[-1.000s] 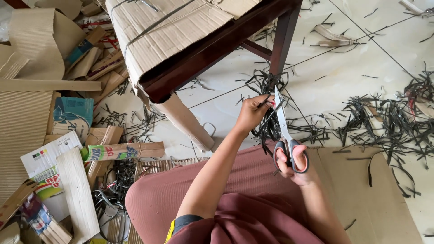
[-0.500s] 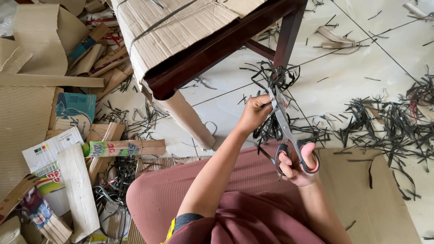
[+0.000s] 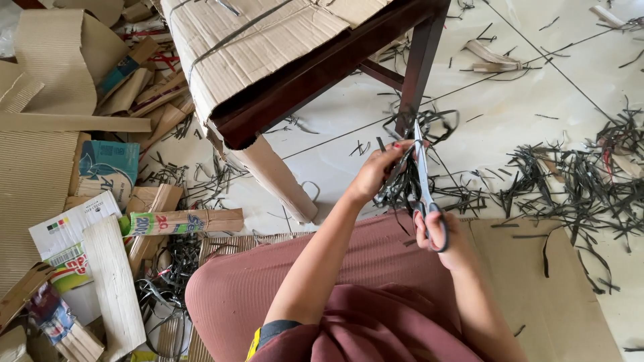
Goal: Wrapping chair legs with protective cardboard and securing them with plastic ties.
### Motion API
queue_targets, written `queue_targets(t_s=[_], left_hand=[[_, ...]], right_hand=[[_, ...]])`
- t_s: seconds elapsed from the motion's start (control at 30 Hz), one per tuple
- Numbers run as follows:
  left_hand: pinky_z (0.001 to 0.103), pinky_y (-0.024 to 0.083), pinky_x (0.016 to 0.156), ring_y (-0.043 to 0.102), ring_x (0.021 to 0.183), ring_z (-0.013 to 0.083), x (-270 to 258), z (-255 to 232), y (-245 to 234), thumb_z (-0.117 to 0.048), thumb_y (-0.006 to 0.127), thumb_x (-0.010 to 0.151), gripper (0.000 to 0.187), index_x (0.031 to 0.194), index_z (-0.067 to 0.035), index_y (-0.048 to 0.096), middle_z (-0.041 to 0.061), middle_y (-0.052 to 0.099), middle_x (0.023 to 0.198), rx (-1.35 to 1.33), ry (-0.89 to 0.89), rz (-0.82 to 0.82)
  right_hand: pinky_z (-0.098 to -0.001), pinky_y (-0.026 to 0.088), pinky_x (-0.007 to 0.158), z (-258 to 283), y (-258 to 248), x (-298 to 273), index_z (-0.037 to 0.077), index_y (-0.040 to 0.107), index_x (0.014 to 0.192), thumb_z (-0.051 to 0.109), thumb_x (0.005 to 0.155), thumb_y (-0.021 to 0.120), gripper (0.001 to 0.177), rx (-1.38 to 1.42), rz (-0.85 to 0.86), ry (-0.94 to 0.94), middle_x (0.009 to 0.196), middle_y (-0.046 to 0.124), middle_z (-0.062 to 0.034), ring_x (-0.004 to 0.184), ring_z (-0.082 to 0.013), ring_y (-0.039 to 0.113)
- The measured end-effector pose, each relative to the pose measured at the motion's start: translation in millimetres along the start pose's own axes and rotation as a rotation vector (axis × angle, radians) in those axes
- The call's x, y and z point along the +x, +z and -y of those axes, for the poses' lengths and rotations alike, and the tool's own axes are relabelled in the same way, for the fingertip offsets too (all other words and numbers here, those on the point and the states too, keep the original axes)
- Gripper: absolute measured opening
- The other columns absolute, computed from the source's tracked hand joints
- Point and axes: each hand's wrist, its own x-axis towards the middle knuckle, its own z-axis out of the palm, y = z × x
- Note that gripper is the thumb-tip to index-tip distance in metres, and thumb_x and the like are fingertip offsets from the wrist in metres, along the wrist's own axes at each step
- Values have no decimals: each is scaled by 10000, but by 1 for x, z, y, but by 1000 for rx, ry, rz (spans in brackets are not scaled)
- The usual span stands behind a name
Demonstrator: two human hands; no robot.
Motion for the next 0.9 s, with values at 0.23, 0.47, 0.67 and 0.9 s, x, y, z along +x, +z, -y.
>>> queue_targets(t_s=[0.23,0.47,0.67,0.9], left_hand=[[271,378,593,459,619,94,-4,11,8,-238,552,1095,289,1159,-19,730,70,624,653,505,196,-71],[157,327,516,342,531,18,3,30,17,-98,492,1096,258,954,-77,707,-75,437,563,250,266,-183],[164,318,578,292,592,10,6,22,20,-44,454,1074,323,801,-124,606,-110,380,588,281,339,-142],[234,366,685,360,689,78,14,38,9,7,437,1047,326,763,-123,529,-58,430,650,376,364,-131]], right_hand=[[-348,472,541,-17,-4,-8,100,610,649,604,922,713,583,-526,-206,108,454,587,-94,474,-269,612],[-157,309,404,18,6,-12,79,556,870,816,963,275,794,157,190,-50,465,485,-42,416,-48,338],[-129,286,427,-9,-1,-13,72,468,845,878,967,146,877,529,330,2,465,378,14,436,-3,259],[-158,289,340,-42,0,-10,95,416,805,814,1012,198,779,754,346,20,406,307,59,380,16,158]])
